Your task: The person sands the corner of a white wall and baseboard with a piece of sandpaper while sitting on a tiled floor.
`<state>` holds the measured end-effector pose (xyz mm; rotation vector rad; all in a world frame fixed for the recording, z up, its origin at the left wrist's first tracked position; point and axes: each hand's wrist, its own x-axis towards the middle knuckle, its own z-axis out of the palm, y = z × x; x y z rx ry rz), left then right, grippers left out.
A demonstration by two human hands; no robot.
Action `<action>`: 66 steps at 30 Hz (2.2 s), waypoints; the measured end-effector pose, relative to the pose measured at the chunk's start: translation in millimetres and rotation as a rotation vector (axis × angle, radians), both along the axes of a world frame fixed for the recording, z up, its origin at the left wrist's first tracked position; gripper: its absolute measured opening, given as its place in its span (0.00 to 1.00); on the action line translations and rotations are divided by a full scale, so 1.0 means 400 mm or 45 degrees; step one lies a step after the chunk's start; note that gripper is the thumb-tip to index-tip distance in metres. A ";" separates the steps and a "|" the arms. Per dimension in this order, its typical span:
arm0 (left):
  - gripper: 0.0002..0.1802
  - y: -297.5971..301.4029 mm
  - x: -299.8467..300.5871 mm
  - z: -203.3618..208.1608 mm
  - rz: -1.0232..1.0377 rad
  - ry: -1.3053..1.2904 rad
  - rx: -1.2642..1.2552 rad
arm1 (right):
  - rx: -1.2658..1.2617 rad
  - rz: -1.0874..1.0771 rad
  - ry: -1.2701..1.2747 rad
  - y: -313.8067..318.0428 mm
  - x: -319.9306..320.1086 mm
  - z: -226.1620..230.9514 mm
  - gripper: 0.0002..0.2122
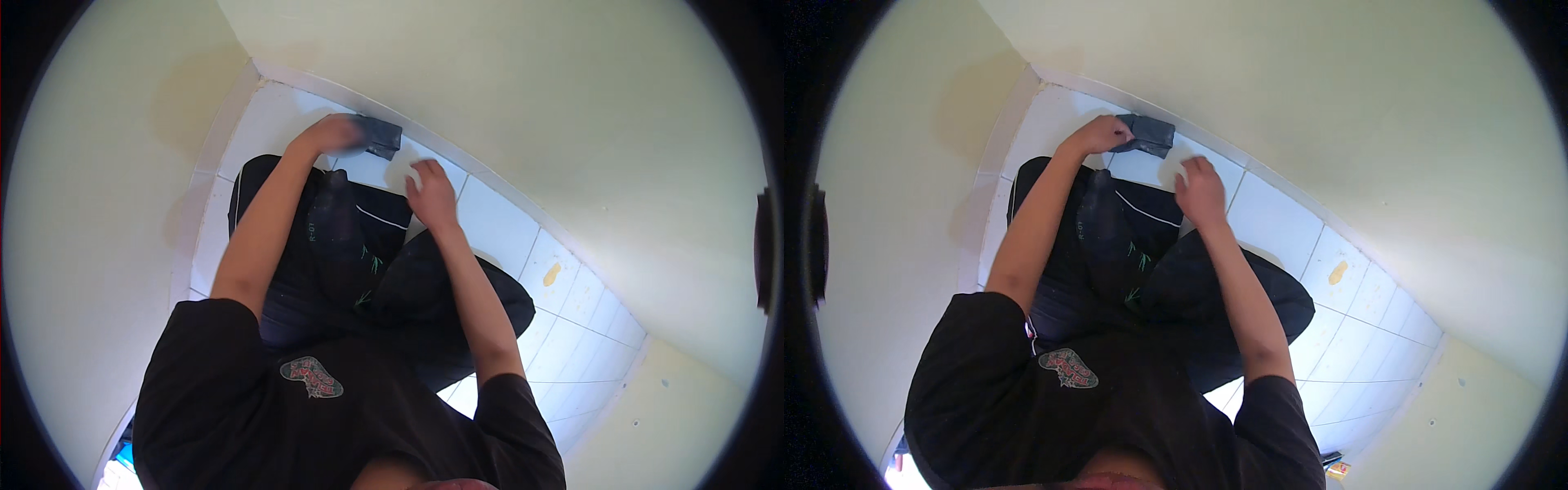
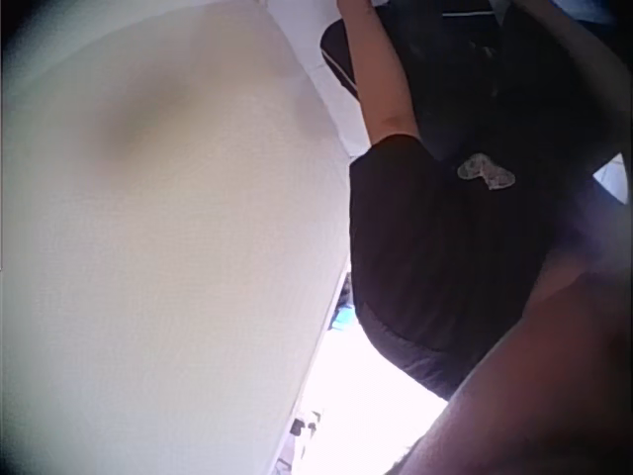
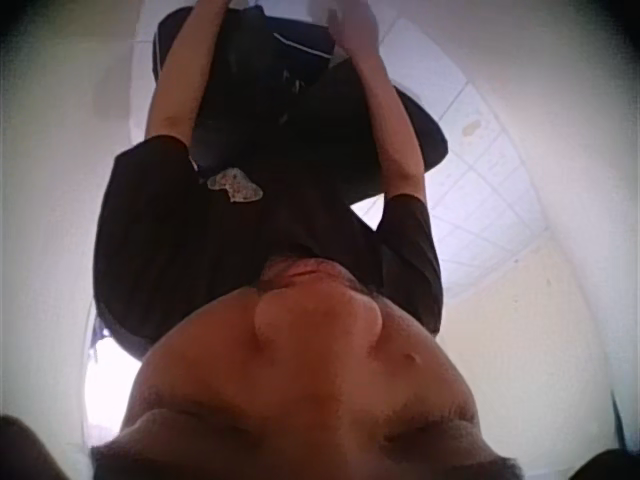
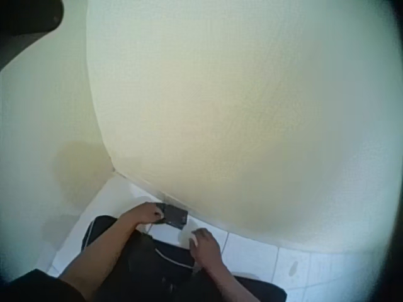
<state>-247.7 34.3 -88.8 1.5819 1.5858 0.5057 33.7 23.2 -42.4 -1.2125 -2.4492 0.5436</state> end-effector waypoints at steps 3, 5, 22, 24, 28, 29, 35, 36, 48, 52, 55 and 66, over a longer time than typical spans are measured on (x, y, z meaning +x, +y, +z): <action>0.14 0.058 0.019 0.007 -0.096 0.158 -0.002 | 0.127 0.070 -0.087 0.053 -0.121 -0.023 0.17; 0.10 0.055 -0.036 -0.058 0.169 -0.029 0.116 | 0.251 0.152 -0.070 0.074 -0.212 -0.074 0.19; 0.05 0.072 -0.017 -0.081 0.370 -0.209 0.061 | 0.186 -0.064 -0.665 0.076 0.286 -0.113 0.19; 0.05 0.076 -0.017 -0.104 0.369 -0.225 0.207 | 0.212 -0.115 -0.692 0.079 0.288 -0.113 0.19; 0.09 0.071 -0.028 -0.116 0.222 -0.102 0.050 | 0.255 -0.305 -0.522 0.041 0.130 -0.154 0.14; 0.09 0.078 -0.018 -0.106 0.225 -0.114 0.043 | 0.353 -0.200 -0.420 0.042 0.096 -0.165 0.16; 0.07 0.072 -0.004 -0.059 0.171 -0.347 -0.272 | 0.222 0.066 -0.454 0.067 -0.144 -0.161 0.20; 0.07 0.075 0.004 -0.048 0.166 -0.343 -0.272 | 0.275 0.149 -0.483 0.072 -0.146 -0.155 0.19; 0.10 0.068 -0.018 -0.123 0.150 -0.299 -0.266 | 0.136 -0.082 -0.589 0.100 0.501 -0.105 0.16; 0.10 0.071 -0.021 -0.102 0.130 -0.178 -0.244 | 0.268 -0.315 -0.598 0.077 0.444 -0.121 0.16; 0.08 0.071 -0.021 -0.076 0.146 -0.218 -0.292 | 0.348 -0.300 -0.574 0.077 0.390 -0.137 0.16; 0.10 0.076 -0.015 -0.111 0.191 -0.246 -0.440 | 0.213 0.137 -0.638 0.044 0.055 -0.145 0.17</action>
